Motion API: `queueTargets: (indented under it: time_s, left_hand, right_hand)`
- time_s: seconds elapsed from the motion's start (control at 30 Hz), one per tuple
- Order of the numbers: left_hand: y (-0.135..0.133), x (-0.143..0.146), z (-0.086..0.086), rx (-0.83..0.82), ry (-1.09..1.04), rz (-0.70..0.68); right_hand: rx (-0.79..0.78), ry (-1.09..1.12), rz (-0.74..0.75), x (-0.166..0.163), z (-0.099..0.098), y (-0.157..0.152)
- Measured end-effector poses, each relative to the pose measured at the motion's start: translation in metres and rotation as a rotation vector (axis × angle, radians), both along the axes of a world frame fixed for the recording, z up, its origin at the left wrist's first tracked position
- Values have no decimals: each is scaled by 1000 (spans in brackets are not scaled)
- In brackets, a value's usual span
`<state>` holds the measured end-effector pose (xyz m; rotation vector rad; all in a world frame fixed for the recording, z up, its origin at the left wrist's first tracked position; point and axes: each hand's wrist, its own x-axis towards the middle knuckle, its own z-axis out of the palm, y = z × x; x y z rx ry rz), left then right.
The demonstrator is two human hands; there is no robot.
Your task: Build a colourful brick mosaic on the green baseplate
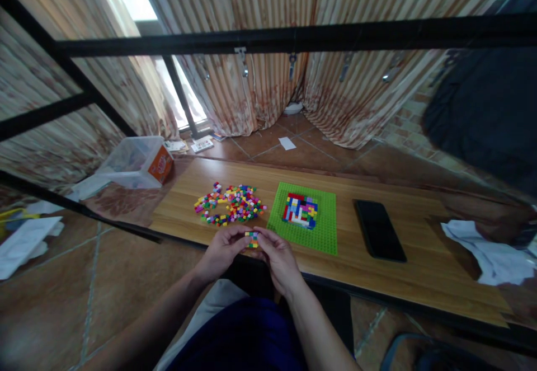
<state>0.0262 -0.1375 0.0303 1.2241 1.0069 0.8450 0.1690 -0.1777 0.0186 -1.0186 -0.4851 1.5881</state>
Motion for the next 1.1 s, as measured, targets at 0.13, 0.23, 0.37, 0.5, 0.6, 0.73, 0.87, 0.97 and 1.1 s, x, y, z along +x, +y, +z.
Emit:
queueTargets:
  time_s: [0.13, 0.23, 0.37, 0.5, 0.6, 0.73, 0.87, 0.97, 1.1]
  left_hand:
    - [4, -1, 0, -61, 31, -38]
    - [6, 0, -3, -134, 22, -30]
    - [10, 2, -8, -181, -33, 39]
    - [15, 2, -15, -234, -103, 147]
    - [21, 1, -21, -218, -111, 220]
    - [28, -2, -30, -133, -41, 324]
    - [31, -9, -38, -26, -8, 313]
    - [32, -14, -40, 51, -23, 249]
    - [32, -17, -41, 117, -48, 201]
  right_hand:
    - [-9, 12, 41, 4, -3, 7]
    - [-35, 21, -23, 1, -6, 13]
    - [-37, 46, -101, -9, -13, 23]
    - [-2, -47, -214, -20, -22, 37]
    - [47, -340, -265, -24, -30, 48]
    - [101, -662, -240, -23, -36, 58]
    - [218, -1124, -146, -21, -34, 62]
    - [280, -1260, -112, -19, -32, 62]
    - [365, -1217, -127, -14, -28, 54]
